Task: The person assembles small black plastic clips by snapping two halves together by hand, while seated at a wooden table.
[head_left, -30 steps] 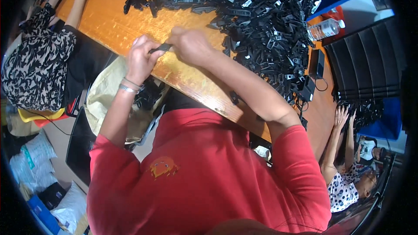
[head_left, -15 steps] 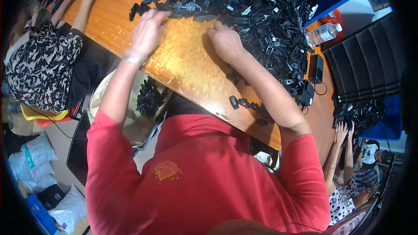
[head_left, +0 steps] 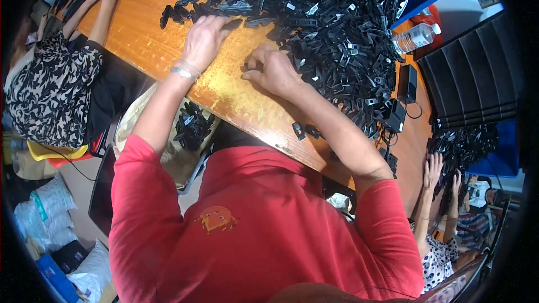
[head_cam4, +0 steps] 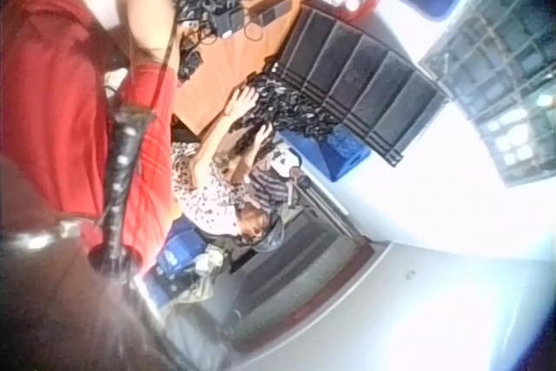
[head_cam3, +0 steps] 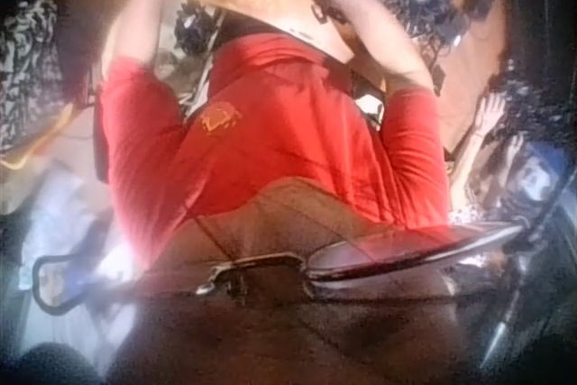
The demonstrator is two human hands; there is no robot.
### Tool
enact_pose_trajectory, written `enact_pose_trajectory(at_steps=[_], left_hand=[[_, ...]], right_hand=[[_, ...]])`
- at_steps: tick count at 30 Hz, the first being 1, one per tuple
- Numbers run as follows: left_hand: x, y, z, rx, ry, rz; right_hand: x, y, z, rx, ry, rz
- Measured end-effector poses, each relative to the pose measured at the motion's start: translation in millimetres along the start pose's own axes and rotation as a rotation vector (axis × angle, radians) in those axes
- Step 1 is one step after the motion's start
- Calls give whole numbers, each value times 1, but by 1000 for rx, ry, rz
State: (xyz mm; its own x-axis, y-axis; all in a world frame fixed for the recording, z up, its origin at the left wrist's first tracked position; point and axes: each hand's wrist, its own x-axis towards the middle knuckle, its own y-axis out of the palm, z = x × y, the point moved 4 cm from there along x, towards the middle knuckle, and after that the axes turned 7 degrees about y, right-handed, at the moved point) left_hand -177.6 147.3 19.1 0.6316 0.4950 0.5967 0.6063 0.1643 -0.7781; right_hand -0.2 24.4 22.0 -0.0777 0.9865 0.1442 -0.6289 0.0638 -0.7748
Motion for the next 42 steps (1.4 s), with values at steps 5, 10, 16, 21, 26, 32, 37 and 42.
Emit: enact_pose_trajectory(at_steps=[5, 10, 16, 21, 26, 32, 37, 42], left_hand=[[-47, -16, -27, -313, -290, 98], [-67, -25, -29, -153, -254, -6], [-72, -22, -40, -85, -296, 23], [-76, -21, -41, -126, -276, 3], [-76, -21, -41, -146, -240, -8], [-71, -16, -41, -175, -204, 0], [-74, -15, -33, -204, -189, -50], [-96, -57, -18, -248, -315, 353]], right_hand=[[-13, 14, 5, 331, 190, -14], [-29, 16, 12, 277, -4, -118], [-32, 9, 14, -228, -24, -55], [-2, 2, 18, -201, -52, -93], [18, 9, 7, -231, -166, -96], [26, 11, -9, -150, -284, -91], [38, 30, 12, -176, -316, -64], [3, 27, 23, -232, -259, 181]])
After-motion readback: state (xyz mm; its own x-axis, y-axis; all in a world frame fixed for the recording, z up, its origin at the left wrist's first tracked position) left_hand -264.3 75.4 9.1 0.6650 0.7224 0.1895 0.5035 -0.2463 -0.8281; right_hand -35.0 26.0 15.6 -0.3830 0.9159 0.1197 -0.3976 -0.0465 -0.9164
